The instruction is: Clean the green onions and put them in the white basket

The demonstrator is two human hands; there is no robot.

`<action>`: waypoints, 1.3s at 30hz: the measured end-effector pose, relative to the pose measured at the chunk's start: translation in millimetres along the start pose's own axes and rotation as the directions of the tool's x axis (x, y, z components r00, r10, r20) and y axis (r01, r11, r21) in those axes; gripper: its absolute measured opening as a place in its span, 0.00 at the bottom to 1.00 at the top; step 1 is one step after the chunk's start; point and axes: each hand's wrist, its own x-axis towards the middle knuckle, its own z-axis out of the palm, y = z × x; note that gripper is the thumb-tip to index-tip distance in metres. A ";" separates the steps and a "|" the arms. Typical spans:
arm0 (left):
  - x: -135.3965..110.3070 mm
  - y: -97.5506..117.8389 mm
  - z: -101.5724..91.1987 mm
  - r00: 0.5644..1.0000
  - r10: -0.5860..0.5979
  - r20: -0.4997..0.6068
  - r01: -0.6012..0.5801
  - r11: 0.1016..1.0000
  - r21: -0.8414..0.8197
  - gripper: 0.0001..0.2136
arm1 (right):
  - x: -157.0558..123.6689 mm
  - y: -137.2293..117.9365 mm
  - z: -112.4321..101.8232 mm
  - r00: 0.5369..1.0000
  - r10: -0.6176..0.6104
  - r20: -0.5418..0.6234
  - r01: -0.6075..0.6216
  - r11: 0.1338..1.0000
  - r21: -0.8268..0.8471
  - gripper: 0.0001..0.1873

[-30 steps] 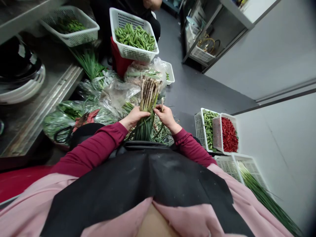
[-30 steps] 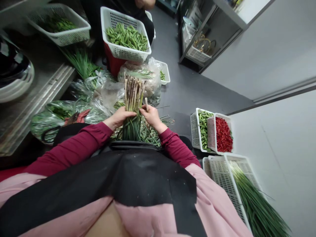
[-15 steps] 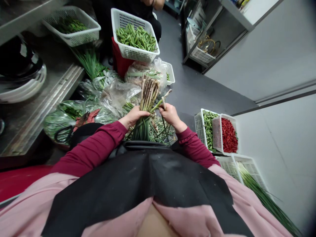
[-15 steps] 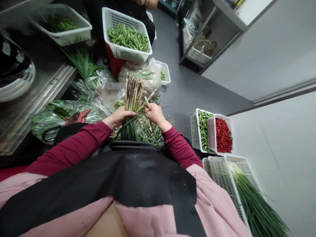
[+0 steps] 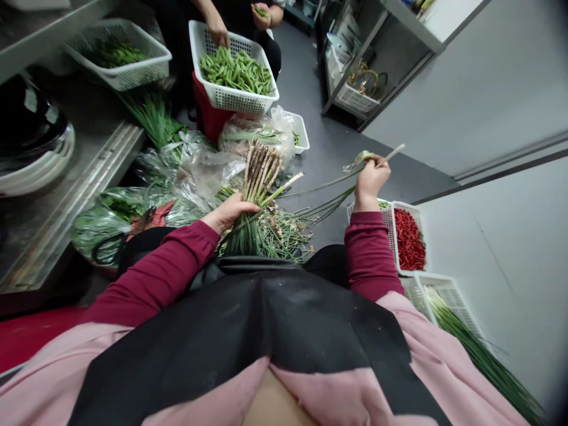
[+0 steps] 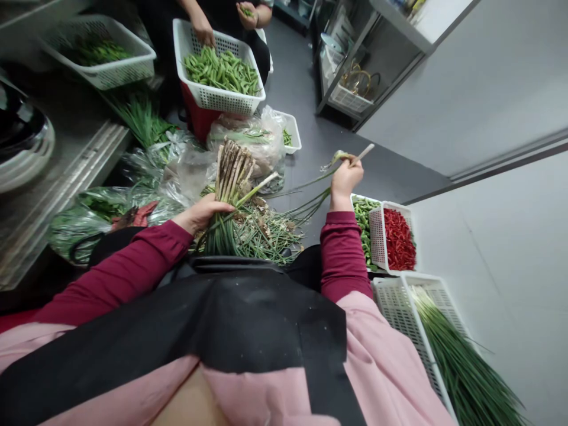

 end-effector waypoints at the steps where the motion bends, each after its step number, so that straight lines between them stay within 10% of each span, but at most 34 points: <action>1: -0.1 0.3 -0.4 1.000 -0.014 -0.009 0.014 1.000 -0.006 0.11 | -4.9 -5.4 7.0 0.993 0.101 -0.059 -0.100 0.995 0.013 0.25; 5: 0.6 2.2 -0.4 0.999 0.024 -0.037 -0.023 1.000 0.018 0.11 | -41.1 -42.2 55.2 0.967 0.134 0.216 -0.162 0.980 0.115 0.08; 10: 1.6 5.2 -0.3 0.983 0.178 -0.034 -0.165 0.956 0.242 0.14 | -64.1 -79.7 67.8 0.995 0.062 -0.079 -0.040 0.967 0.253 0.16; 12: 1.6 4.9 -0.2 0.975 0.222 0.007 -0.210 0.915 0.345 0.14 | -56.0 -88.9 55.6 0.994 -0.105 0.010 0.101 0.972 0.210 0.14; 16: 2.4 2.9 0.8 0.958 0.285 0.042 -0.276 0.862 0.426 0.13 | -32.0 -95.7 42.5 0.821 -0.335 0.461 0.268 0.941 0.206 0.10; 19: 3.7 2.6 0.2 0.943 0.332 0.007 -0.301 0.847 0.439 0.14 | -27.6 -93.1 47.9 0.728 -0.365 0.581 0.306 0.931 0.201 0.09; 29: 2.1 3.1 -3.7 0.918 0.397 -0.021 -0.326 0.782 0.530 0.14 | -65.5 -71.8 63.7 0.958 -0.164 0.235 0.156 0.986 0.051 0.16; 39: -3.3 0.3 -2.4 0.881 0.469 0.063 -0.397 0.661 0.636 0.11 | -79.2 -88.3 46.8 0.856 -0.357 0.374 0.310 0.933 0.181 0.11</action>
